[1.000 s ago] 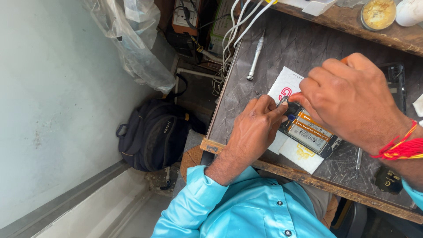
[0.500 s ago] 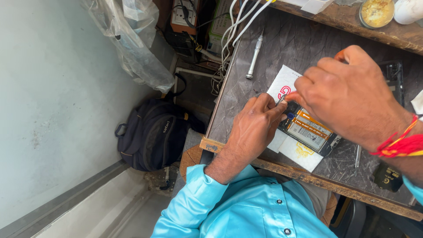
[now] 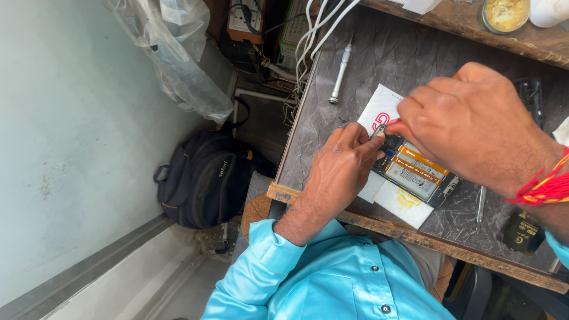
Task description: The person is using a screwdriver to remove and replace components inside an open mobile phone on a workbench.
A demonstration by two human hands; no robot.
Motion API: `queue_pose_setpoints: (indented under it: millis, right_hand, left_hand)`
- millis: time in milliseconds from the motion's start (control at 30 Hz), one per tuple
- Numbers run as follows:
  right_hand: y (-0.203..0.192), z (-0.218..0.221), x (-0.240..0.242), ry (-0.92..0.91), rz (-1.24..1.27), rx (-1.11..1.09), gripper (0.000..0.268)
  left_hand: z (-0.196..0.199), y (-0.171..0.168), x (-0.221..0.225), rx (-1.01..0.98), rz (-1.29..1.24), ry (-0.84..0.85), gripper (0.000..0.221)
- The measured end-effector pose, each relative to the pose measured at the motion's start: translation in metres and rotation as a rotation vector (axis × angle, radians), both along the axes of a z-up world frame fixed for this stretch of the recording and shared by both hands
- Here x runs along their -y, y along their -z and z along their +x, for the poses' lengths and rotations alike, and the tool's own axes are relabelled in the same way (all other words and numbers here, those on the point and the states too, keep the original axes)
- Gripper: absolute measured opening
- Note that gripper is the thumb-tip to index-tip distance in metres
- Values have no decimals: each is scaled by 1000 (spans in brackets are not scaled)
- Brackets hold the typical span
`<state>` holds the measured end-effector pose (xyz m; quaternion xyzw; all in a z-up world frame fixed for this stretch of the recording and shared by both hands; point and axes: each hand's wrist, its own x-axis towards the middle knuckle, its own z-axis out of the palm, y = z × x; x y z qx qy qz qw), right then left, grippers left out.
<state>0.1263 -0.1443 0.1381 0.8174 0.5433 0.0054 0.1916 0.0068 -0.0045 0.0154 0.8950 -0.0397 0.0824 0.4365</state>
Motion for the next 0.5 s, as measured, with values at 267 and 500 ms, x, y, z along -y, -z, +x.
queue_pose_setpoints:
  millis: [267, 500]
  right_hand:
    - [2, 0, 2, 1, 37, -61, 12]
    - [8, 0, 0, 83, 87, -163, 19]
  left_hand:
    - [-1, 0, 0, -19, -4, 2, 29]
    - [1, 3, 2, 1, 12, -8, 29]
